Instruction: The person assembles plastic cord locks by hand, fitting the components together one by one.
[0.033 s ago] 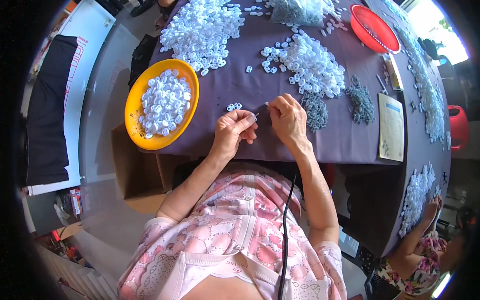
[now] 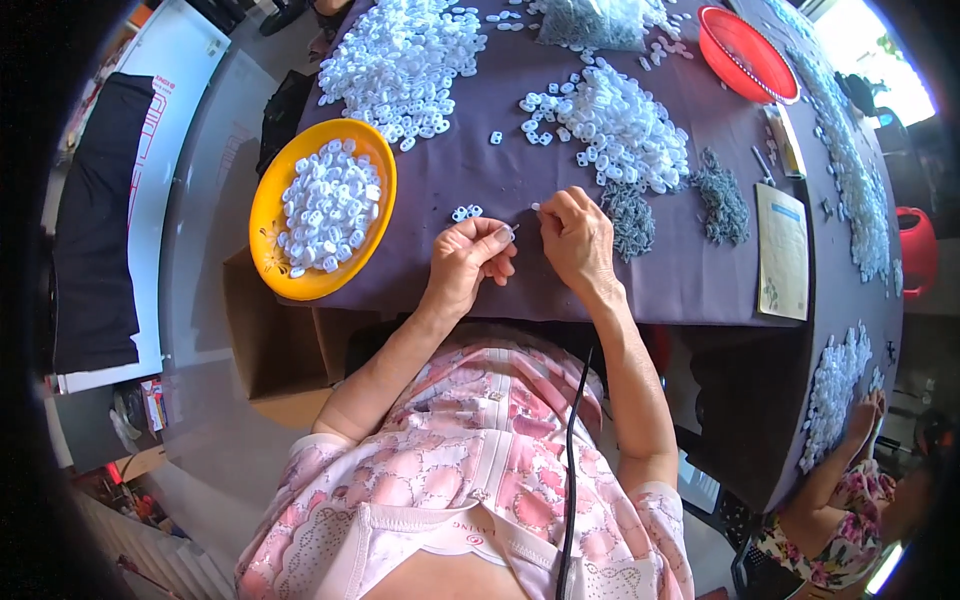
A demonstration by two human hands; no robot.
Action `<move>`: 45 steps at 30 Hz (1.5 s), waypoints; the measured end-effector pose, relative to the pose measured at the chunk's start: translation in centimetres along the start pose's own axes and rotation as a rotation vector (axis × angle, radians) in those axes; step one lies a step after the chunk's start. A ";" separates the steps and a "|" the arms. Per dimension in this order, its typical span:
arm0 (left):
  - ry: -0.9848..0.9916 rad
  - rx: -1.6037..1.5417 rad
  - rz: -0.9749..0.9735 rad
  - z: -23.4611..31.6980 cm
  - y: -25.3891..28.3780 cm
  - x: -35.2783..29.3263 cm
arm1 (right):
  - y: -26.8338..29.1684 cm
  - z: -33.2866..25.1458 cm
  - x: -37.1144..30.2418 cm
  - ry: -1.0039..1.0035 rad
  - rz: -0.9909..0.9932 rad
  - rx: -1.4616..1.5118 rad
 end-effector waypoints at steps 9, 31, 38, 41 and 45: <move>-0.051 0.071 0.022 -0.7 -0.7 0.2 | 0.5 -0.9 -2.5 -0.805 0.044 0.904; -0.078 0.119 0.028 -0.7 -0.8 0.3 | 0.3 -1.6 -2.9 -0.718 0.031 0.867; -0.089 0.145 -0.002 -0.5 -1.0 0.3 | 0.0 -1.7 -3.0 -0.659 0.029 0.833; -0.082 0.127 -0.049 -0.4 -0.9 0.4 | 0.0 -1.8 -3.0 -0.640 0.017 0.784; -0.084 0.122 -0.058 -0.6 -0.8 0.3 | 0.0 -1.8 -3.0 -0.648 0.017 0.789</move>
Point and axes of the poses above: each hand's wrist, its own x-axis towards the middle knuckle, its own y-axis out of the back of the hand, z = x × y, the point moved 1 cm from there along x, towards the middle knuckle, and after that the axes turned 8 degrees about z, right-handed, at the moved point
